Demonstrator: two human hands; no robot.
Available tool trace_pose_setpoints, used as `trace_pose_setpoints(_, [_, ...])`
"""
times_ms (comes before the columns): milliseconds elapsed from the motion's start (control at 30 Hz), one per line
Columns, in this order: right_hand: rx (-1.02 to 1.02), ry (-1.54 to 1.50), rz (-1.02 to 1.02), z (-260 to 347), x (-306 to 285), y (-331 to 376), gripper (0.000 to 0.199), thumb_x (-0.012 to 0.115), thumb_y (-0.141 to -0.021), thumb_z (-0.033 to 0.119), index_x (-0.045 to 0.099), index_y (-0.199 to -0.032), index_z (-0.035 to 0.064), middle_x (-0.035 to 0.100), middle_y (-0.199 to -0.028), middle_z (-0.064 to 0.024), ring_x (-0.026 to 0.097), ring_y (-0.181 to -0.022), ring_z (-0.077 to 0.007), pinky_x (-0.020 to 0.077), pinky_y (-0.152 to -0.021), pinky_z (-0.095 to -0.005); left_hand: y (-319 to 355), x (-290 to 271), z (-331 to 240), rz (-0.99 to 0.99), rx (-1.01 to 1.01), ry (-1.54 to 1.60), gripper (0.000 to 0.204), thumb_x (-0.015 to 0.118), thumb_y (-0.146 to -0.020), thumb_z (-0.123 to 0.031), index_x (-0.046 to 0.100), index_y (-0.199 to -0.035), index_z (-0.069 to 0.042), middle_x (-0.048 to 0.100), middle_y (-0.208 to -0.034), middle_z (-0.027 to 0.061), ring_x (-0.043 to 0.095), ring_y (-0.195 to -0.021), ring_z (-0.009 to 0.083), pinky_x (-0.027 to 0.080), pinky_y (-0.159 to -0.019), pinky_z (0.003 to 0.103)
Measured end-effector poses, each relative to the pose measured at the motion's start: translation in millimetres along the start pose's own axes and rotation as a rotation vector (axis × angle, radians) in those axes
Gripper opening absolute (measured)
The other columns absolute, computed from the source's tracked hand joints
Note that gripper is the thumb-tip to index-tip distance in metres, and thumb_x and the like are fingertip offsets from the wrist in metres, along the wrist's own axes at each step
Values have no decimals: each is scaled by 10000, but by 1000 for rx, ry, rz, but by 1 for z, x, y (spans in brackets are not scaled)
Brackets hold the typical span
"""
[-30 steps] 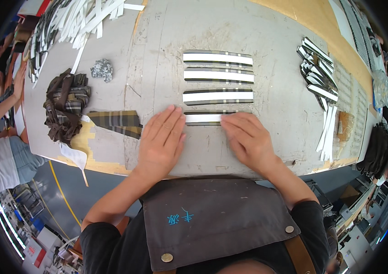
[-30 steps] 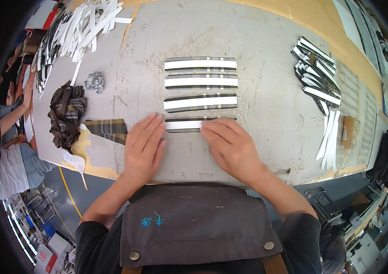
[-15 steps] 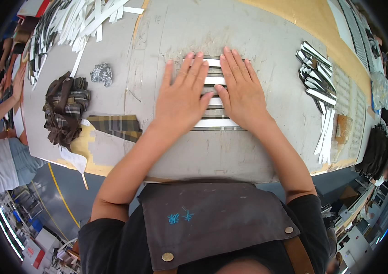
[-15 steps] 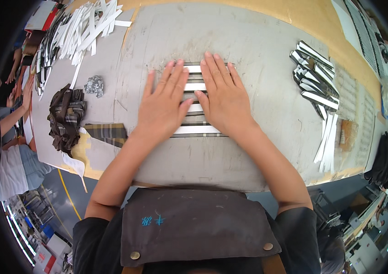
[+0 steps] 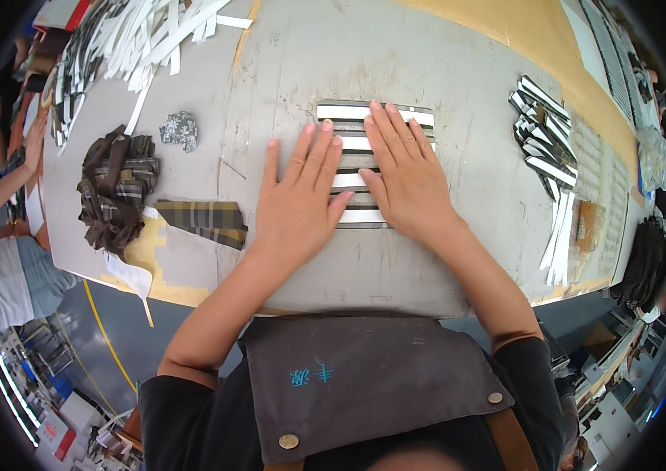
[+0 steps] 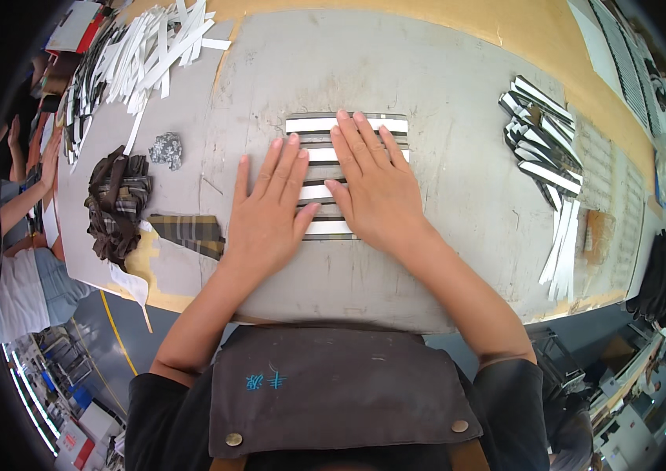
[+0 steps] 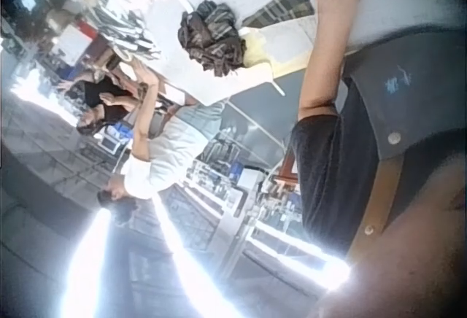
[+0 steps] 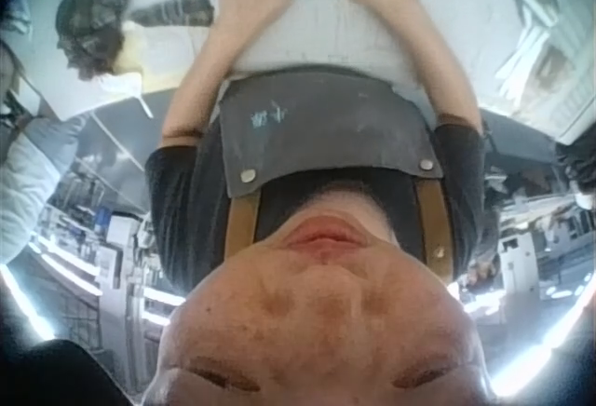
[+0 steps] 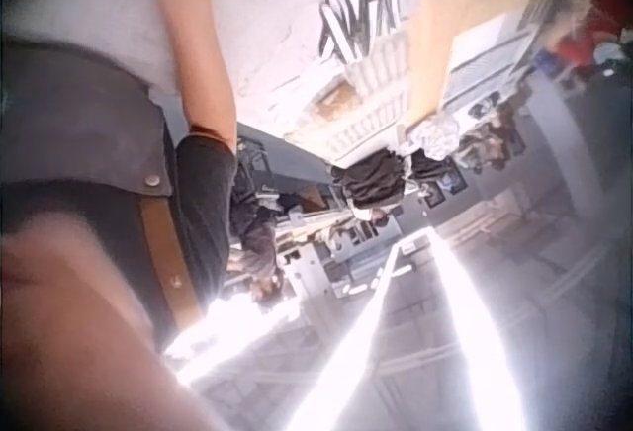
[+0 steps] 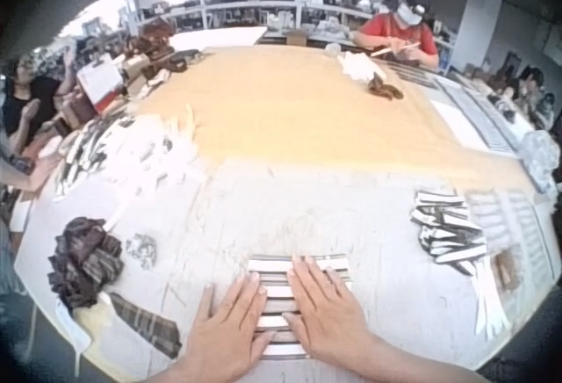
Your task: Applying adhesive and internal lining strips to plaid fabric components at a workshop table.
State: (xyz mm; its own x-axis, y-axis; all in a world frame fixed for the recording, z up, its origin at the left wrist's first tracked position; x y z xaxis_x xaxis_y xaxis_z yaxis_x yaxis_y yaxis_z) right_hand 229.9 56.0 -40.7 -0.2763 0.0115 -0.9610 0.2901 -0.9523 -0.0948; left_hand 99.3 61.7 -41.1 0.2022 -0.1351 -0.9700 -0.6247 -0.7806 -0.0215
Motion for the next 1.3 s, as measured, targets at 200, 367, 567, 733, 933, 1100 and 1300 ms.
trace_pose_setpoints(200, [72, 25, -116, -5, -28, -13, 575, 488, -968, 290, 376, -1421, -46, 308, -1538, -156, 249, -1445, -279, 192, -1178, -423, -12, -24, 25, -151, -103, -36, 634, 548, -931, -358, 379, -1438, -16, 296, -1551, 125, 233, -1453, 271, 150, -1164, 522])
trace_pose_setpoints(367, [11, 74, -106, -13, 0, -17, 582, 491, -968, 288, 365, -1424, -51, 293, -1544, -159, 238, -1446, -297, 195, -1177, -422, -36, 1, 7, -170, 36, -64, 623, 549, -930, -401, 440, -1404, -11, 334, -1533, 130, 258, -1442, 287, 159, -1159, 535])
trace_pose_setpoints(567, [141, 164, -121, -39, -12, 0, 562, 493, -969, 284, 387, -1399, -62, 341, -1510, -187, 273, -1427, -324, 219, -1166, -429, -26, -13, 52, -238, -142, -157, 535, 565, -938, -295, 464, -1372, 1, 392, -1490, 142, 325, -1404, 303, 236, -1143, 495])
trace_pose_setpoints(733, [103, -35, -232, -27, -35, -15, 527, 547, -941, 203, 413, -1381, -53, 382, -1474, -198, 298, -1400, -366, 277, -1132, -448, -63, -38, 48, -367, -19, 250, 225, 692, -808, -65, 666, -1014, 21, 630, -1026, 143, 549, -976, 331, 461, -850, 399])
trace_pose_setpoints(933, [20, -198, -196, -20, -20, -32, 457, 619, -874, 84, 503, -1306, -9, 436, -1420, -180, 351, -1358, -370, 315, -1099, -454, -90, -18, 55, -123, -86, 196, 118, 680, -815, -86, 672, -888, 7, 628, -838, 124, 555, -871, 292, 462, -793, 366])
trace_pose_setpoints(1100, [-52, -185, -252, -23, -24, -47, 458, 640, -783, 18, 552, -1232, -8, 570, -1195, -147, 476, -1208, -340, 374, -1023, -460, -92, -28, 54, 53, -286, 889, 129, 658, -837, -119, 679, -870, 3, 632, -817, 133, 582, -845, 271, 460, -788, 345])
trace_pose_setpoints(1300, [-10, -317, -200, -24, -35, -43, 448, 633, -690, -36, 606, -1132, 31, 593, -951, -126, 572, -918, -324, 475, -823, -421, -66, -18, 48, -73, -59, 381, 124, 647, -844, -114, 675, -864, 5, 629, -814, 134, 584, -837, 267, 467, -746, 342])
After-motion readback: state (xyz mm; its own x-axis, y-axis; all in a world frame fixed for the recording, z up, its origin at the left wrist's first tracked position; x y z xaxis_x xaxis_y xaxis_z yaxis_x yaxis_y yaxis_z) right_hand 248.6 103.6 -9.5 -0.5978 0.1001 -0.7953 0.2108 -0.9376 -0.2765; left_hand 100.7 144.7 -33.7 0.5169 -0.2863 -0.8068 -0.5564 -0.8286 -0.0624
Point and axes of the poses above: each hand's wrist, its own y-axis away from the middle knuckle, its own x-axis out of the palm, z = x × y, the point moved 7 cm from there along -y, towards the middle knuckle
